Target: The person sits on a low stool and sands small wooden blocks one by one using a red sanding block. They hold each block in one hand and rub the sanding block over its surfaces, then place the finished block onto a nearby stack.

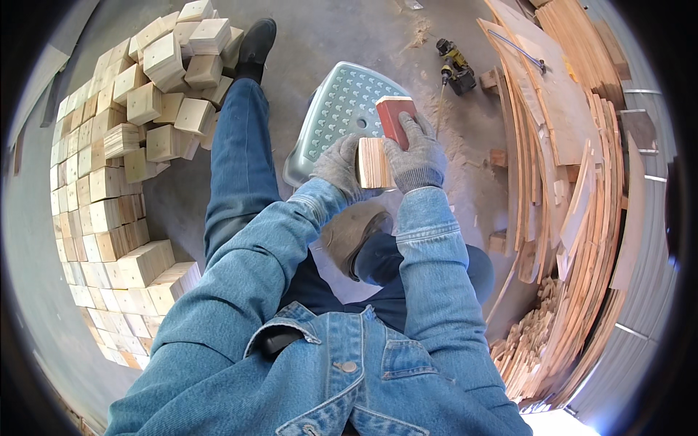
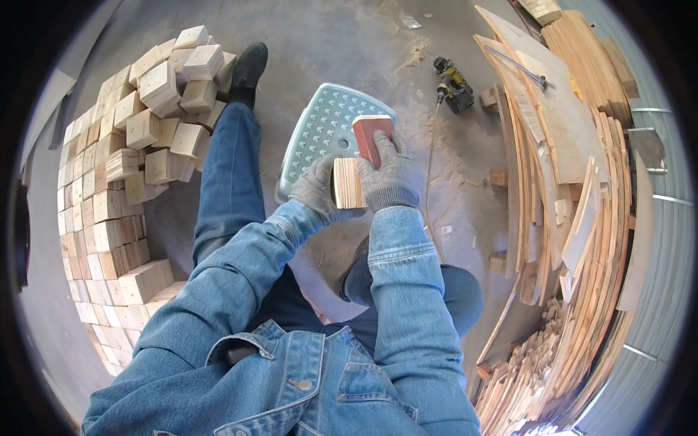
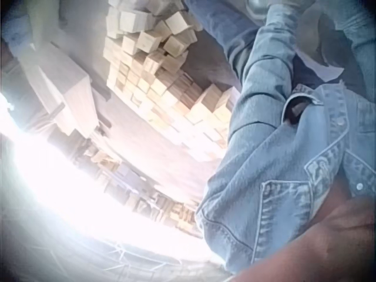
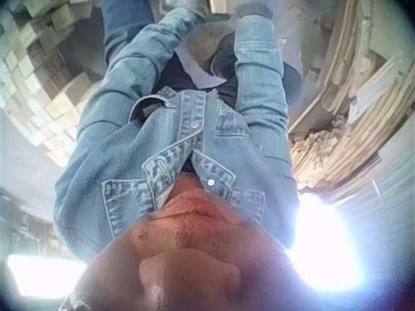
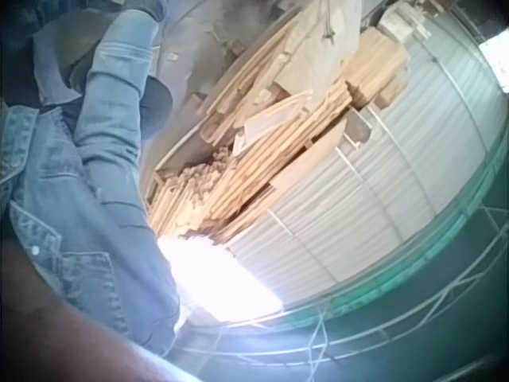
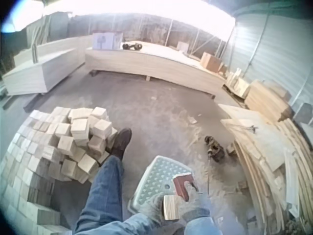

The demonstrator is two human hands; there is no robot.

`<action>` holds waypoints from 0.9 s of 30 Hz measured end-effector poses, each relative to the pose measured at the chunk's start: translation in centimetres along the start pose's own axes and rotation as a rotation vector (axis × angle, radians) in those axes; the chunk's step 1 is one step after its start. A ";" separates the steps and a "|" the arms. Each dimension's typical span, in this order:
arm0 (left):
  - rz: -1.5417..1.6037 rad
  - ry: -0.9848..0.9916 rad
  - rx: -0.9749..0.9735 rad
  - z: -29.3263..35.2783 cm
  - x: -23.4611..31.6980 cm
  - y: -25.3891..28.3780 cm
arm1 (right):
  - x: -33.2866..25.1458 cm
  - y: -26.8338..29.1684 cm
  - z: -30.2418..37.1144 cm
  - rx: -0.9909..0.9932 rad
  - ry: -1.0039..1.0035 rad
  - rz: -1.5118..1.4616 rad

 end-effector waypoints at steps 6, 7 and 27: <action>-0.006 -0.008 -0.040 0.1 0.4 0.6 | 1.4 -0.9 6.7 0.145 0.128 -0.022; -0.032 -0.028 -0.026 0.2 0.2 0.5 | 1.4 -0.8 8.6 0.135 0.132 -0.020; -0.069 -0.049 -0.016 -0.2 0.0 0.1 | 0.3 -0.6 0.5 0.033 0.016 0.050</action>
Point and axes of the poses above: each hand's wrist, its own z-axis away from the middle knuckle, its own y-axis out of the back of the hand, x = y × z, the point moved 1 cm from there along -z, towards the middle knuckle, and after that the axes turned 3 degrees about z, right-handed, at the moved point
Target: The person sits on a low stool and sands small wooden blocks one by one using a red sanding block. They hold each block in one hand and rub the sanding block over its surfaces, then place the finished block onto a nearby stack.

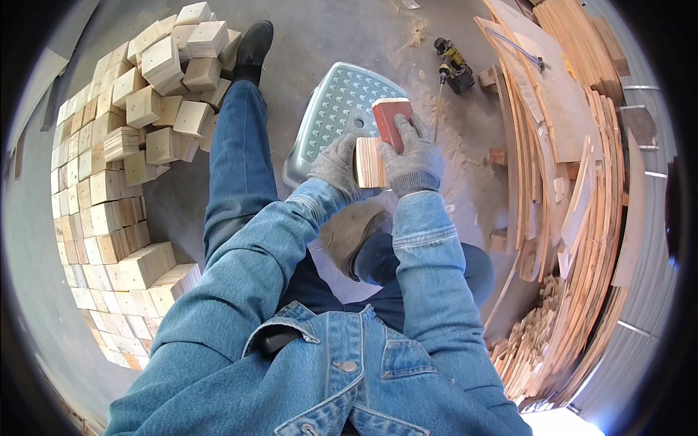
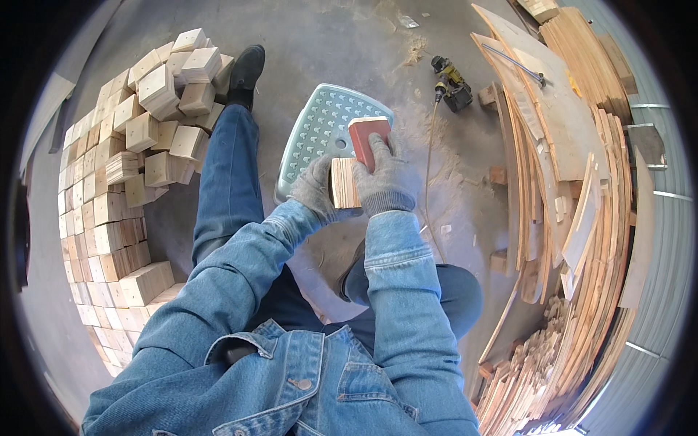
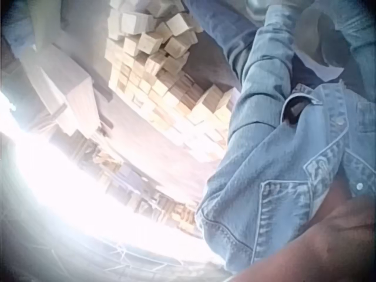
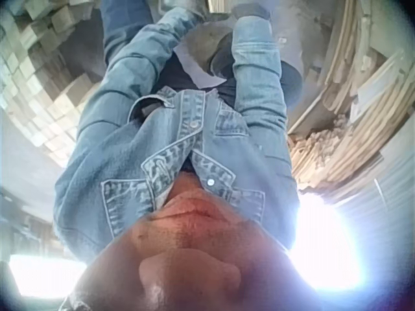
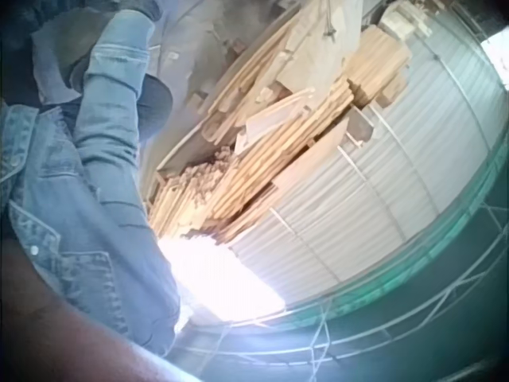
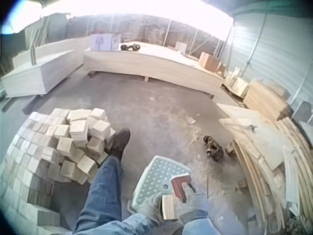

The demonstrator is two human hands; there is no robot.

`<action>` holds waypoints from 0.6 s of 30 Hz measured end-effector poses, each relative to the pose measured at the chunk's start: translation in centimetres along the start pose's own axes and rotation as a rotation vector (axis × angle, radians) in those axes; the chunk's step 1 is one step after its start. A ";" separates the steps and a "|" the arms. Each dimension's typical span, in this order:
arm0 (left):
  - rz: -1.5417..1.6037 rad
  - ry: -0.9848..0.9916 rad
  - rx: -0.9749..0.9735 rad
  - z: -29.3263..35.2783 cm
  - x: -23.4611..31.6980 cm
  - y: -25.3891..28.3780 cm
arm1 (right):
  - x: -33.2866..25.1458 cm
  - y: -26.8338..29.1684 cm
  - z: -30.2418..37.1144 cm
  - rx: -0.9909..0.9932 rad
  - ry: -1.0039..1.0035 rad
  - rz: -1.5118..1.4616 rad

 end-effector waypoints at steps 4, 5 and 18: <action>0.027 0.021 -0.008 0.1 0.2 0.1 | 1.0 -0.3 3.6 0.060 0.042 -0.058; 0.051 0.011 0.011 0.1 0.2 0.2 | 1.2 -0.5 5.2 0.091 0.088 -0.052; 0.000 0.033 0.000 0.4 0.7 0.4 | 1.4 -0.1 10.1 0.114 0.134 -0.081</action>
Point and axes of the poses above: each hand's wrist, its own z-axis away from the middle knuckle, its own y-axis out of the back of the hand, x = y × z, the point moved 1 cm from there along -z, towards the middle knuckle, and after that the axes turned 3 degrees about z, right-handed, at the moved point
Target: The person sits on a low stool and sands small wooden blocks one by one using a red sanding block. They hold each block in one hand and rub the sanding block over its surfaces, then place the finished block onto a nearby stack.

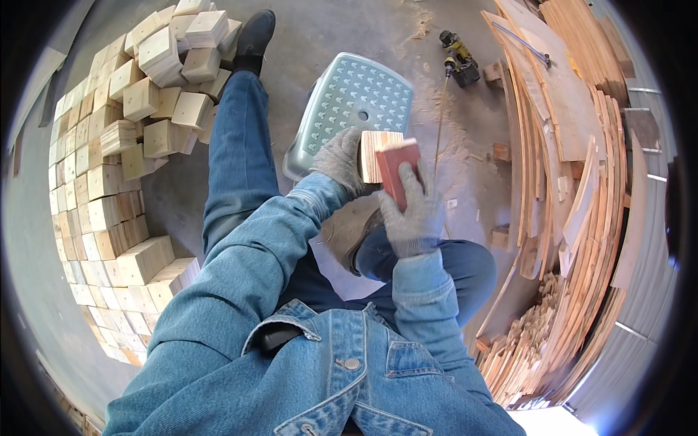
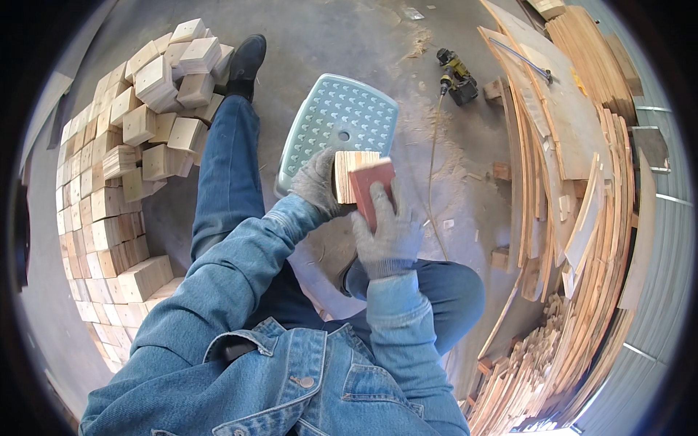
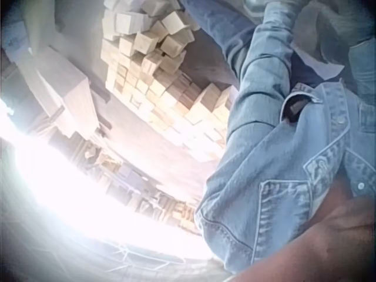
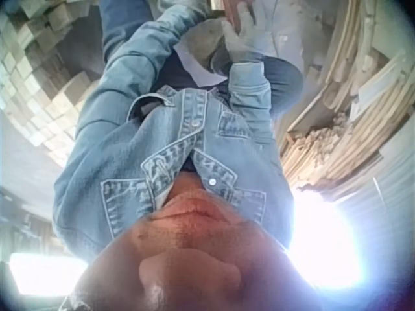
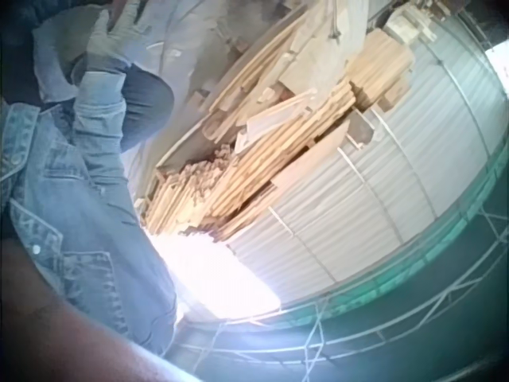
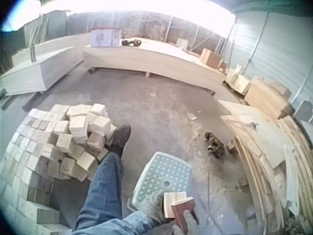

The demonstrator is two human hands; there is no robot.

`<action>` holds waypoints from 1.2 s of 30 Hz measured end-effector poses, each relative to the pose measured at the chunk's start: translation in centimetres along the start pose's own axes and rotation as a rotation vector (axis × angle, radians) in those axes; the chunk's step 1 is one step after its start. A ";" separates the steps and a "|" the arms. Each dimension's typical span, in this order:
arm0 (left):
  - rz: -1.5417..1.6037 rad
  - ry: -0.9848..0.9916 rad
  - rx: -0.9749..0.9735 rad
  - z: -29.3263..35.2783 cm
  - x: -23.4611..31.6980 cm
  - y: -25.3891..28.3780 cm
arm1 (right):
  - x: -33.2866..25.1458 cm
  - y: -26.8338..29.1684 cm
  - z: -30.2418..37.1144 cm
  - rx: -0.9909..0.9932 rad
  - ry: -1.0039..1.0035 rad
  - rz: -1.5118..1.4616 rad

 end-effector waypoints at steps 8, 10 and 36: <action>0.021 -0.017 0.016 -0.2 -0.9 -0.6 | 0.3 -1.1 -10.0 -0.097 -0.134 0.096; 0.027 -0.049 0.038 -0.3 -1.5 -0.9 | 0.5 -1.3 -9.6 -0.081 -0.127 0.072; 0.051 -0.054 0.065 -0.3 -0.5 -0.8 | 0.3 -1.7 -10.0 -0.050 -0.129 0.114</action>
Point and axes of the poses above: each hand's wrist, its own z-axis away from the middle knuckle, its own y-axis out of the back of the hand, x = y × z, the point moved 1 cm from there along -z, towards the middle knuckle, and after that the axes turned 3 degrees about z, right-handed, at the moved point
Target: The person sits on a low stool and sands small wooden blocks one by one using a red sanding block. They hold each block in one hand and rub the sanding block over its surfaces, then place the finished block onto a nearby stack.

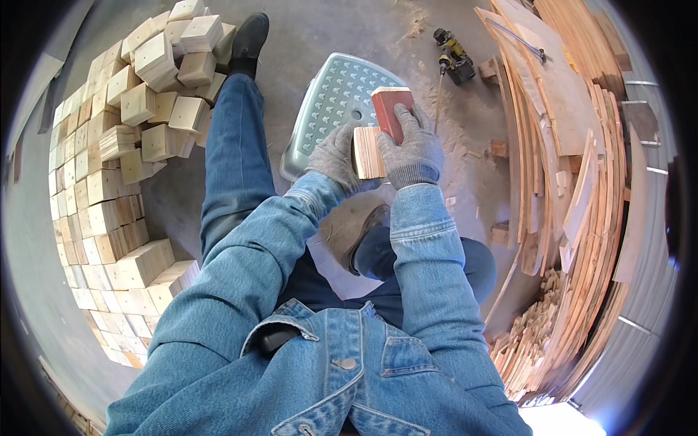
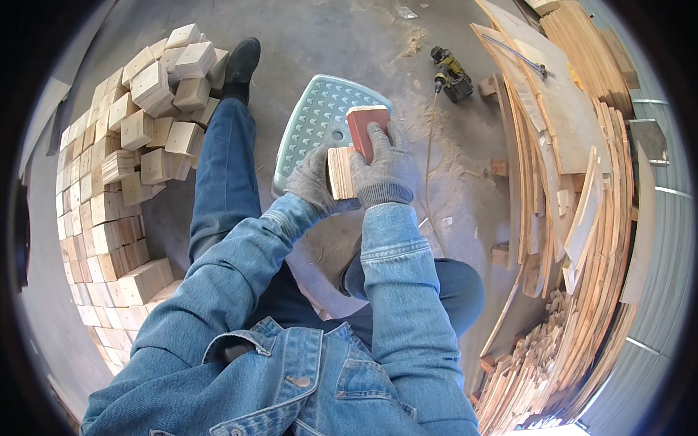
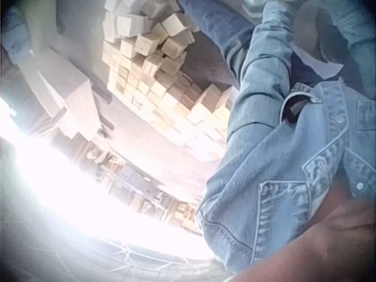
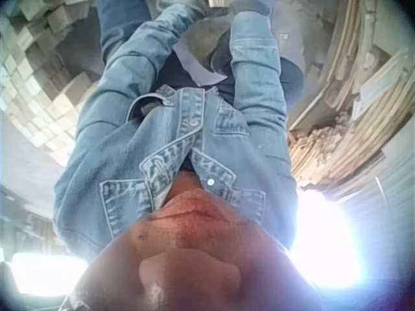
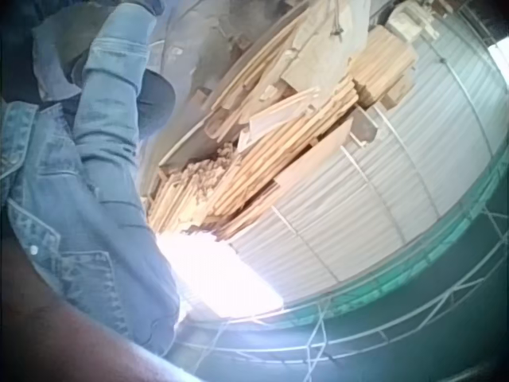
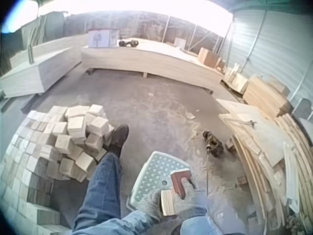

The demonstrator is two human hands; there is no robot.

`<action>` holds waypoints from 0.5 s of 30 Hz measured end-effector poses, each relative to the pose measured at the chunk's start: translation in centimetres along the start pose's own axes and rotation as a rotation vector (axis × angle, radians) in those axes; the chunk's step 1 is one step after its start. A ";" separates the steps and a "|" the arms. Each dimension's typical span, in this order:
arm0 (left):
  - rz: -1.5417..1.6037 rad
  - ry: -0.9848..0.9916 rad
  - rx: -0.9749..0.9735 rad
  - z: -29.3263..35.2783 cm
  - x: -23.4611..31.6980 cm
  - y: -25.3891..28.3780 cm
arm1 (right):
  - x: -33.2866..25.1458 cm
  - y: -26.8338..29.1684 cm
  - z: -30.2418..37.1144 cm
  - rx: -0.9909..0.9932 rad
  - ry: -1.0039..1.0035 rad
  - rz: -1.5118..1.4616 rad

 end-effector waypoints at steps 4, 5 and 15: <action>0.001 0.015 -0.050 -0.1 -0.3 0.2 | 0.9 -0.2 1.9 0.026 0.015 -0.087; 0.000 0.033 -0.057 -0.1 0.1 0.1 | 1.1 0.2 3.3 0.034 0.028 -0.081; -0.010 0.009 -0.058 -0.2 0.5 0.6 | 1.3 2.0 12.6 0.030 0.066 -0.083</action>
Point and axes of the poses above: each hand's wrist, its own z-axis away from the middle knuckle, its own y-axis out of the back of the hand, x = y × z, the point moved 1 cm from there along -z, towards the middle knuckle, and after that the axes turned 3 degrees about z, right-handed, at the moved point
